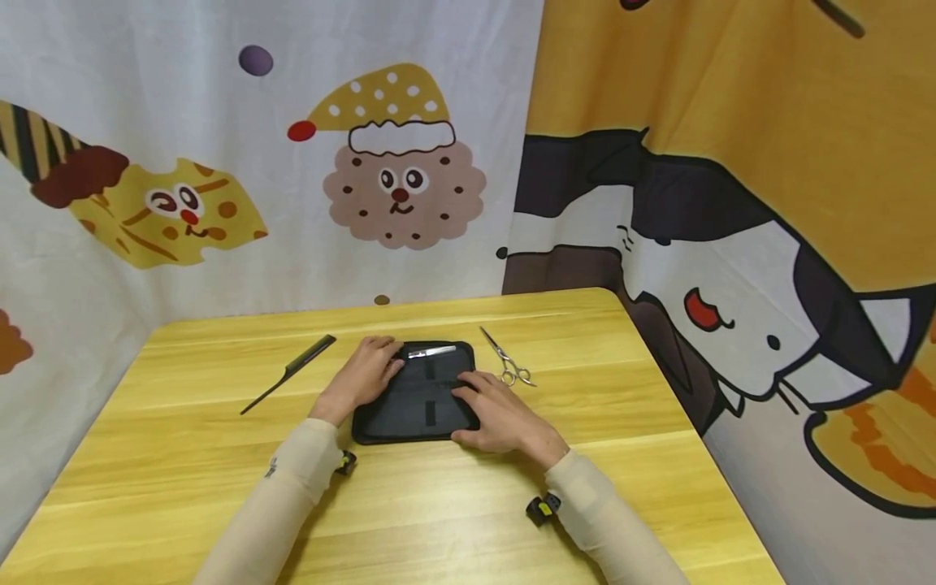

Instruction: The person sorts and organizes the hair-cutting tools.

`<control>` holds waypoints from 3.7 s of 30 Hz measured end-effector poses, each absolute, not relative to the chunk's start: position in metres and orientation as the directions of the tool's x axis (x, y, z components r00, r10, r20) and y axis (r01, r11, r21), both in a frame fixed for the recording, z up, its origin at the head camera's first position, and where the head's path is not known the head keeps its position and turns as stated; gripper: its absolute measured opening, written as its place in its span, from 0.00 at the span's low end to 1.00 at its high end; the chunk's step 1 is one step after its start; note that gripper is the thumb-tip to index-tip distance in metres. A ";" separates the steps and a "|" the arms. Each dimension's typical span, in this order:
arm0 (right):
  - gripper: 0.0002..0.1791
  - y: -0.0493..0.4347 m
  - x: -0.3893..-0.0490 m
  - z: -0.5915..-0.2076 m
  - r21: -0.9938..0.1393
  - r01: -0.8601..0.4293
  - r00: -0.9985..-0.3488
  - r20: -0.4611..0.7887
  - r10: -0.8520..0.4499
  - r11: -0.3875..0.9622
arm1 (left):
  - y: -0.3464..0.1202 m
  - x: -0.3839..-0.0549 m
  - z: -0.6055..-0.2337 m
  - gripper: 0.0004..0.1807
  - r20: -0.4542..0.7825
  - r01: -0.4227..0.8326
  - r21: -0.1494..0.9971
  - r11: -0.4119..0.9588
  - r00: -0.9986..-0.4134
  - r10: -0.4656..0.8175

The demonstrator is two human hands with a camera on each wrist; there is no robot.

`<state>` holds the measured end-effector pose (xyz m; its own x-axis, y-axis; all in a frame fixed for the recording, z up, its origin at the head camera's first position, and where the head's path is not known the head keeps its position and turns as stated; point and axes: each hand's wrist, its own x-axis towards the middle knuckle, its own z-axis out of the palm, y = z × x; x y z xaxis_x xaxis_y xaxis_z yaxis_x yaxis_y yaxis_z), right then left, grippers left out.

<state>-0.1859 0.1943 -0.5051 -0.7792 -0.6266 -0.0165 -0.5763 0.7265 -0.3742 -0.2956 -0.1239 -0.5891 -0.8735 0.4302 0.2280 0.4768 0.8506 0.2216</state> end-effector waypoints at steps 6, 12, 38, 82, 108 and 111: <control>0.41 0.194 -0.186 -0.505 -0.377 -0.565 -0.786 -0.024 -0.618 0.734 | -0.120 -0.252 -0.524 0.31 0.234 0.452 0.354 0.819 -0.890 0.390; 0.42 0.195 -0.186 -0.505 -0.378 -0.559 -0.789 -0.030 -0.613 0.738 | -0.126 -0.224 -0.495 0.36 0.233 0.446 0.319 0.836 -0.892 0.387; 0.42 0.195 -0.187 -0.506 -0.366 -0.569 -0.785 -0.027 -0.619 0.737 | -0.169 -0.158 -0.496 0.52 0.182 0.418 0.326 0.848 -0.908 0.377; 0.42 0.195 -0.186 -0.505 -0.377 -0.558 -0.789 -0.036 -0.613 0.739 | -0.152 -0.157 -0.496 0.48 -0.061 0.305 0.471 0.828 -0.925 0.376; 0.49 0.195 -0.184 -0.501 -0.308 -0.610 -0.772 0.023 -0.635 0.730 | -0.152 -0.157 -0.496 0.48 -0.076 0.275 0.494 0.825 -0.931 0.356; 0.54 0.197 -0.185 -0.499 -0.331 -0.598 -0.782 0.044 -0.621 0.730 | -0.151 -0.158 -0.496 0.48 -0.073 0.278 0.496 0.823 -0.931 0.358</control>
<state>-0.1853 0.1966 -0.4994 -0.7824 -0.6211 0.0444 -0.5981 0.7297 -0.3313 -0.1579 -0.1511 -0.4956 -0.9307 0.3584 -0.0735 0.2778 0.8229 0.4957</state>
